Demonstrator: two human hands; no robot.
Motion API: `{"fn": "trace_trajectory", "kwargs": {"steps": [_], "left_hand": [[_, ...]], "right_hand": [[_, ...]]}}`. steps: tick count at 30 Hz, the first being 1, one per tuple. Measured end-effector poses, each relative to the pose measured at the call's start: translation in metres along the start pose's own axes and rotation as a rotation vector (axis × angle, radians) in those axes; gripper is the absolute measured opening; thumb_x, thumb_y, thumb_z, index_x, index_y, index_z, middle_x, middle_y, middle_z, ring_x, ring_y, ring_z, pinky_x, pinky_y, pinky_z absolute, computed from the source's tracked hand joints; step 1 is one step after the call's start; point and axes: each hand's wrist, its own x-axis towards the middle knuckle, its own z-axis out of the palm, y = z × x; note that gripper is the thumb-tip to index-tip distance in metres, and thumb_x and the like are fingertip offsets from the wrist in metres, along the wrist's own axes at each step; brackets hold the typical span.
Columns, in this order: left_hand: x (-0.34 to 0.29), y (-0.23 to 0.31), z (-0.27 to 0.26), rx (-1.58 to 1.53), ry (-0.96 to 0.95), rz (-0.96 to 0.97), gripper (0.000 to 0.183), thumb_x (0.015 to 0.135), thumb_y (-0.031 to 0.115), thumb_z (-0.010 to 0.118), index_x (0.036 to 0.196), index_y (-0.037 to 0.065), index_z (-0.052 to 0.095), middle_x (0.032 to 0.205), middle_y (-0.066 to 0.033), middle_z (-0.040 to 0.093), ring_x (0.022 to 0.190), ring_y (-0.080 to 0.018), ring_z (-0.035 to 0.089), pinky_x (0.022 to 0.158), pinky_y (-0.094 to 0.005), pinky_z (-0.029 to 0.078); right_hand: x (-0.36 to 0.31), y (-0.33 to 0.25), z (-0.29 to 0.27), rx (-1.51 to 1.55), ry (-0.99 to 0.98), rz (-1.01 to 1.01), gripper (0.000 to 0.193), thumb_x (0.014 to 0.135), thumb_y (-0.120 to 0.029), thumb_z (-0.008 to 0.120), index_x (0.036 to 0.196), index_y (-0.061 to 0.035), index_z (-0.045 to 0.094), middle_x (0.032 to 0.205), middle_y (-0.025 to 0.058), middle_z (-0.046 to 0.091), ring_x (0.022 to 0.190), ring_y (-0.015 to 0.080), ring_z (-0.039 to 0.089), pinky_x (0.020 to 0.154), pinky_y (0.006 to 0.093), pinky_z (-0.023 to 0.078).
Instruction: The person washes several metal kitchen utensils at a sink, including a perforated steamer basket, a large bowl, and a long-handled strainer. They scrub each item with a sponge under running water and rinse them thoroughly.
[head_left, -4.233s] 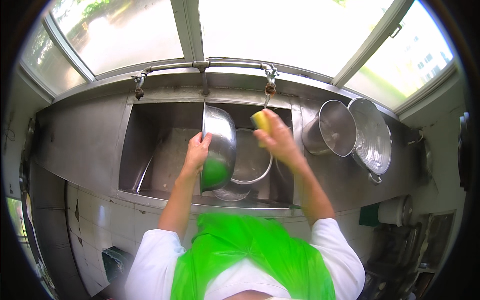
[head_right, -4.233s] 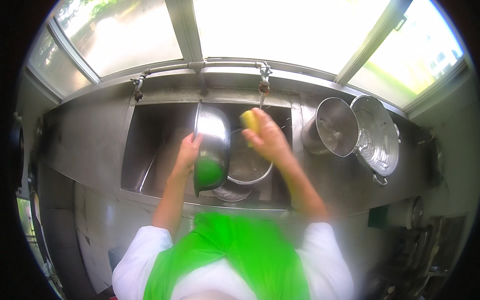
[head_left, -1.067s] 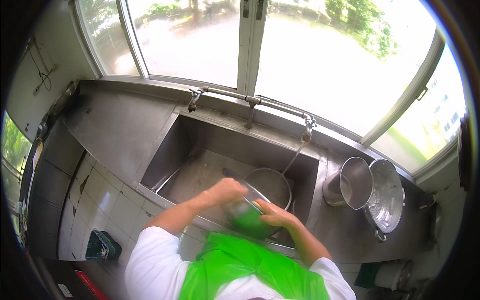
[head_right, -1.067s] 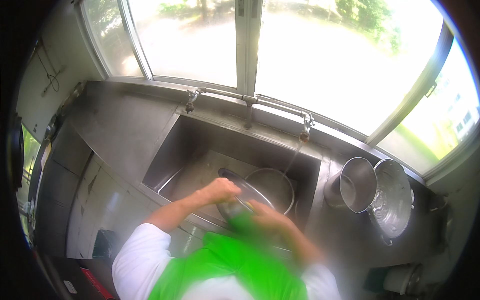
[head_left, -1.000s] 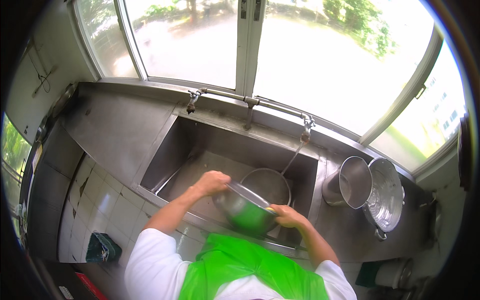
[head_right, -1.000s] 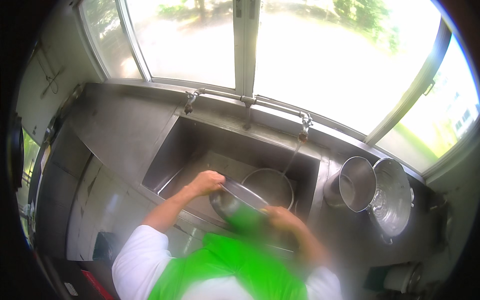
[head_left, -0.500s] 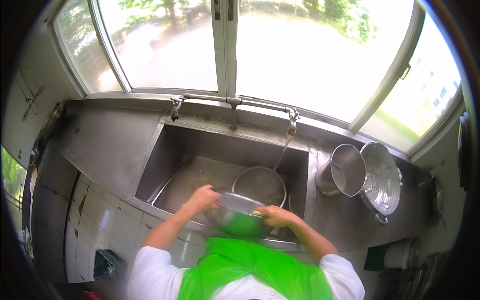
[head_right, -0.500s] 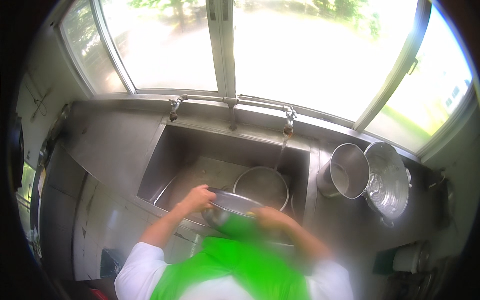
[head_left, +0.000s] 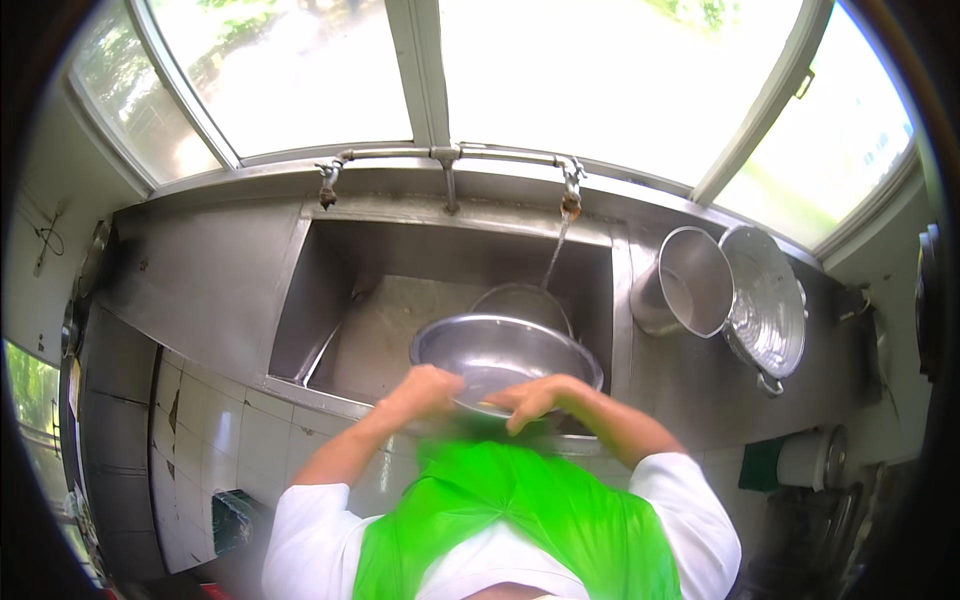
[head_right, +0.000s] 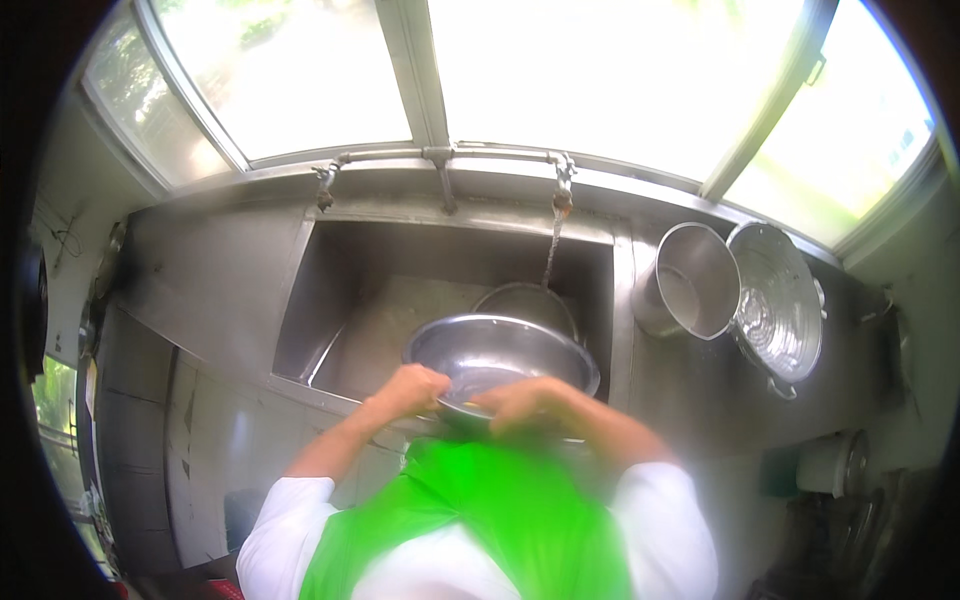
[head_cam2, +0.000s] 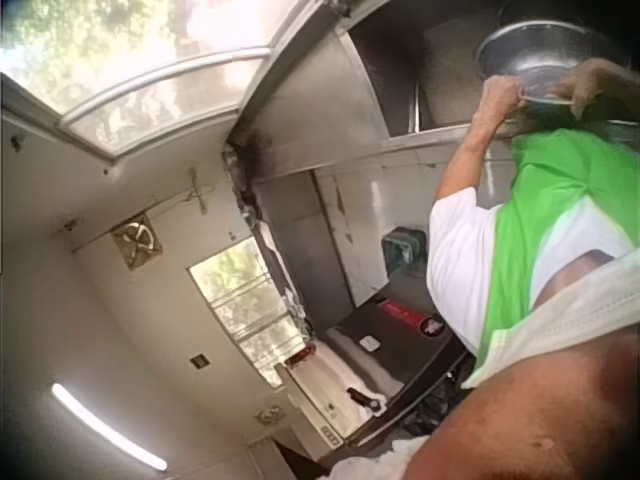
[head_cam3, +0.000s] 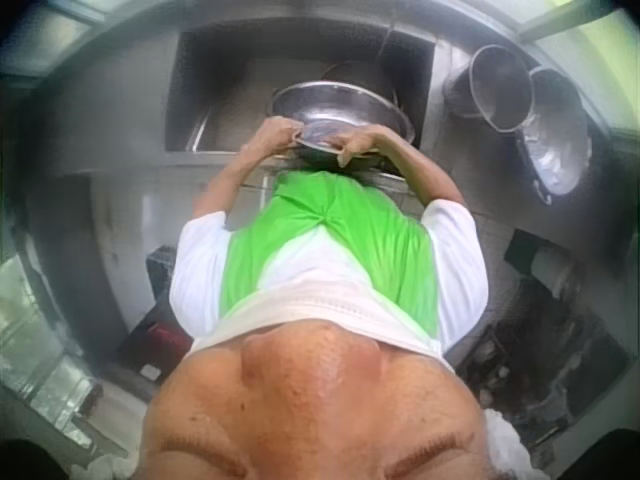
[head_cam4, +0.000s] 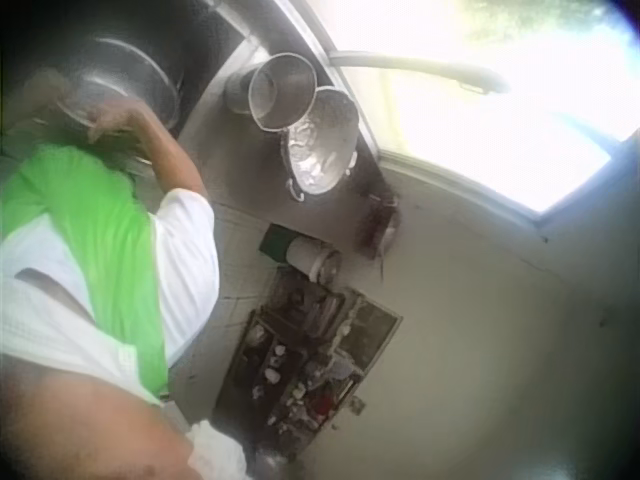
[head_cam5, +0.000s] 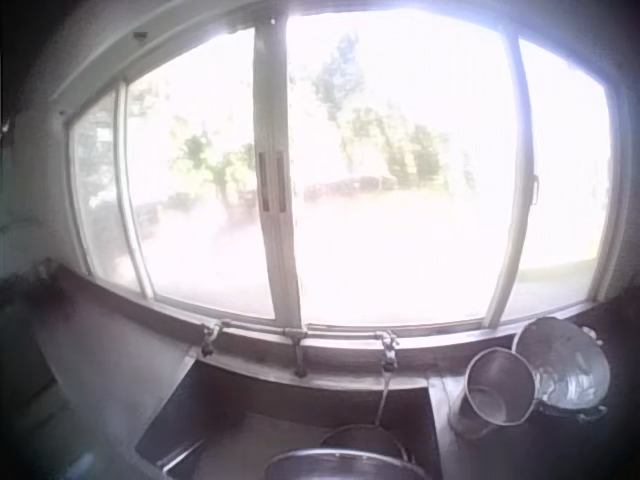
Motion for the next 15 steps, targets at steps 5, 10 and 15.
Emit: {"fn": "trace_trajectory", "kwargs": {"steps": [5,10,15], "left_hand": [[-0.035,-0.04,-0.027,0.041,0.418,0.052,0.027,0.078,0.031,0.078,0.08,0.008,0.064,0.081,-0.0127,0.068,0.084,-0.0343,0.065,0.078,-0.0433,0.051],[-0.008,0.059,-0.027,-0.071,-0.116,0.012,0.022,0.078,0.027,0.074,0.082,0.008,0.064,0.081,-0.0118,0.068,0.086,-0.031,0.066,0.084,-0.0437,0.051],[-0.039,0.018,-0.017,-0.034,0.218,0.051,0.015,0.074,0.018,0.073,0.083,0.01,0.064,0.083,-0.0078,0.064,0.095,-0.0266,0.064,0.104,-0.0477,0.044]], "right_hand": [[-0.047,0.036,-0.016,-0.371,0.043,0.324,0.042,0.078,-0.017,0.067,0.12,-0.0108,0.068,0.11,0.0156,0.07,0.105,0.0261,0.066,0.094,0.0427,0.049],[0.009,-0.006,0.014,0.147,0.002,-0.054,0.056,0.093,-0.039,0.057,0.137,-0.0047,0.057,0.141,0.0222,0.053,0.133,0.0358,0.049,0.109,0.0446,0.039],[-0.029,0.023,0.007,-0.088,-0.336,0.608,0.064,0.096,-0.049,0.048,0.143,-0.0048,0.052,0.152,0.02,0.042,0.138,0.0366,0.042,0.113,0.0457,0.033]]}}
